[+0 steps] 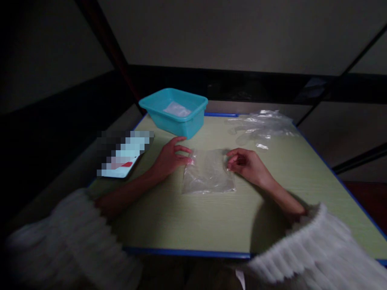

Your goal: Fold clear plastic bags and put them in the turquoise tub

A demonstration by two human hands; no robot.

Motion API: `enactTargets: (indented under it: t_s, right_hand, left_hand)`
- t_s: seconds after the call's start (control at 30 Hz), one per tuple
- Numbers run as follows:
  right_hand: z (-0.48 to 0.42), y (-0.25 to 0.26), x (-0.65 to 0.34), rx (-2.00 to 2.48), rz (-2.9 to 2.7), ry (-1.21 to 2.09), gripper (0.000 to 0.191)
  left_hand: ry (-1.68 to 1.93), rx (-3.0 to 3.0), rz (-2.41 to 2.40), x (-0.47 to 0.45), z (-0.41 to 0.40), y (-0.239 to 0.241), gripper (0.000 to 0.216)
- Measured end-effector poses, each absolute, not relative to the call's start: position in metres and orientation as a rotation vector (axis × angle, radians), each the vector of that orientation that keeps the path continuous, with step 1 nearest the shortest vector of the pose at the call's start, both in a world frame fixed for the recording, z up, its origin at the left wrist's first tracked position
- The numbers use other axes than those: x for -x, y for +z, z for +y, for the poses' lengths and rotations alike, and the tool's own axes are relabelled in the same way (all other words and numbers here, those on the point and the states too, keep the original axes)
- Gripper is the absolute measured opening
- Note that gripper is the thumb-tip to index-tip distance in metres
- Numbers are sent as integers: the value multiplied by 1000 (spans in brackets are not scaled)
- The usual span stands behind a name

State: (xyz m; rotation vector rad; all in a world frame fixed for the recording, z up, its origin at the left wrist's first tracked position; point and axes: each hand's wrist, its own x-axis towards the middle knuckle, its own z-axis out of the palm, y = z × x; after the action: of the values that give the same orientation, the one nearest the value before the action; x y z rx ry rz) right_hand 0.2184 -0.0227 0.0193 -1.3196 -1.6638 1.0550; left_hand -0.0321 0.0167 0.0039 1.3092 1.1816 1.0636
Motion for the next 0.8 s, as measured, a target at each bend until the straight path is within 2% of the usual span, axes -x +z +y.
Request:
enactTargets:
  t_s: [0.43,0.57,0.8]
  right_hand:
    - [-17,20,-224,1400,-1708,1021,27]
    - [-17,20,-225,1411,-1745,1010,28]
    - [-20,19,-224,1421,-1757,916,29]
  left_hand:
    - [1042,-1292,1261,26,14,9,70]
    - [1084,-1401,1337,25,20,6,71]
    - [1169,-1805,1271,31,22,-5,56]
